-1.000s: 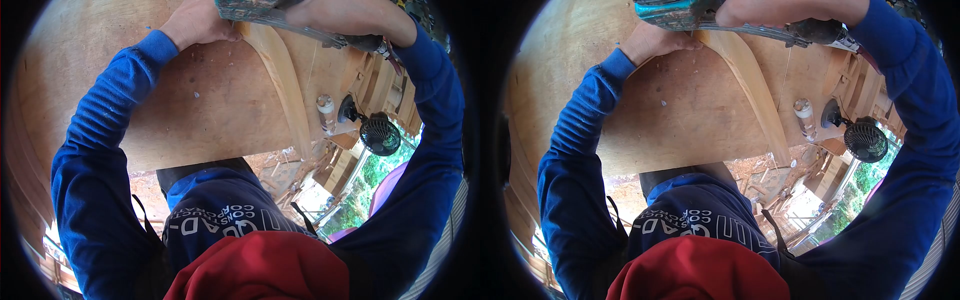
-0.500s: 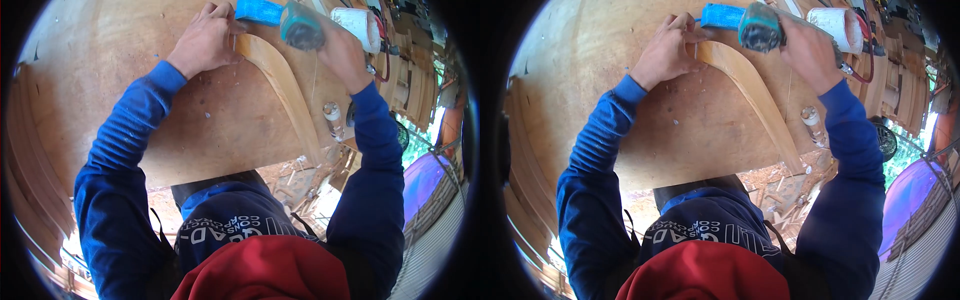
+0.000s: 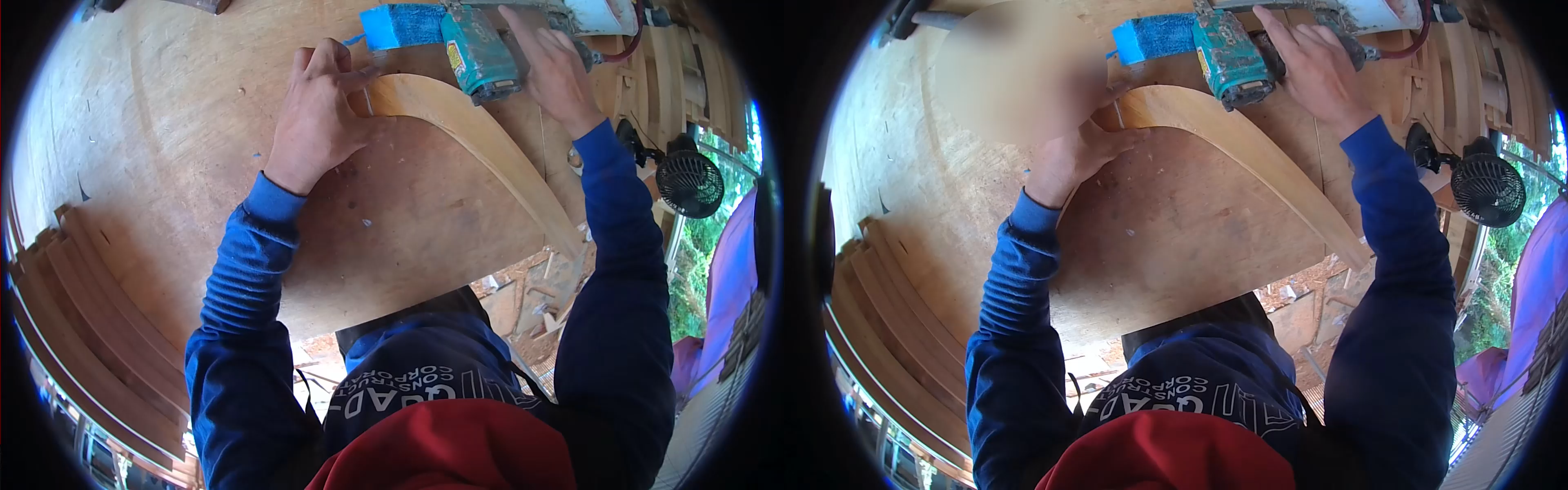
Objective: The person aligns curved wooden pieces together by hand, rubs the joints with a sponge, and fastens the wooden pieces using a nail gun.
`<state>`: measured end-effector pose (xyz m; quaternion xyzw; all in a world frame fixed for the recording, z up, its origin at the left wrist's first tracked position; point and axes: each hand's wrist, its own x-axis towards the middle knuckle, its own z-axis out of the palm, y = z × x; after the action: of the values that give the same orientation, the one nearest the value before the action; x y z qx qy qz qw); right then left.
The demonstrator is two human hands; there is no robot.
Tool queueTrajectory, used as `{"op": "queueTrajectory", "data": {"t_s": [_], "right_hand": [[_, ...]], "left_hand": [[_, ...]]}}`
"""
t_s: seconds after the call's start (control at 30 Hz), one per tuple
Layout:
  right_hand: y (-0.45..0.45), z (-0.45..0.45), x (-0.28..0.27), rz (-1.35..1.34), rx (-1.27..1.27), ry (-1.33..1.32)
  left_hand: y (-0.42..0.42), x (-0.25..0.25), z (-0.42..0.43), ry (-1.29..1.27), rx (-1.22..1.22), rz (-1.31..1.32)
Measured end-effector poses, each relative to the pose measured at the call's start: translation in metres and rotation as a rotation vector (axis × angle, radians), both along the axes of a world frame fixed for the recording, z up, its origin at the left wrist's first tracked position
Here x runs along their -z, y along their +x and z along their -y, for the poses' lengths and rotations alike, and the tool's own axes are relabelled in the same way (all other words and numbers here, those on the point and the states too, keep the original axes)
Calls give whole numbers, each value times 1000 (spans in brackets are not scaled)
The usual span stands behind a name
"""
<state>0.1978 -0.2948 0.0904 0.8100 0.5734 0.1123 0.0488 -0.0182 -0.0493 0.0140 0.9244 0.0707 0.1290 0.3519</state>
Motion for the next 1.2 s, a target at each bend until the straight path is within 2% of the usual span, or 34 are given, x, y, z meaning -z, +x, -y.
{"op": "queueTrajectory", "data": {"t_s": [0.13,0.23,0.27,0.37,0.4,0.47,0.6,0.67,0.73,0.77,0.8,0.83,0.93,1.03,1.13,1.2], "right_hand": [[-23,-1,-36,24,56,-59],[-16,15,-37,-109,-132,111],[-18,27,-47,-169,-25,40],[-29,33,-76,-225,43,68],[-35,15,-82,-179,-118,188],[-32,-7,-85,-195,-128,269],[-48,-105,-111,-89,-107,93],[-49,-151,-84,-51,-204,154],[-62,-192,-61,15,-309,97],[-69,-213,-44,12,-360,150],[-69,-237,-5,-72,-392,214],[-83,-251,7,-77,-387,173],[-109,-287,24,-67,-386,42],[-117,-297,43,-93,-448,-23],[-111,-301,54,-234,-524,27],[-106,-293,51,-346,-486,-21]], "left_hand": [[-1,-1,1,23,11,14],[0,2,0,23,8,36],[-1,1,0,7,7,25],[1,-4,0,-33,7,2],[1,-5,0,-43,11,-10],[0,-8,0,-55,17,-17],[-2,-6,1,-70,30,-10],[0,-8,-3,-66,27,-12],[-2,-9,0,-62,24,-26],[-3,-8,0,-57,30,-16],[-3,-8,-1,-54,38,-4],[-4,-8,-2,-50,44,8],[-4,2,-3,-112,37,-1],[-1,10,2,-181,-51,309],[-5,5,2,-207,-80,270],[-7,1,-2,-185,-14,103]]}}
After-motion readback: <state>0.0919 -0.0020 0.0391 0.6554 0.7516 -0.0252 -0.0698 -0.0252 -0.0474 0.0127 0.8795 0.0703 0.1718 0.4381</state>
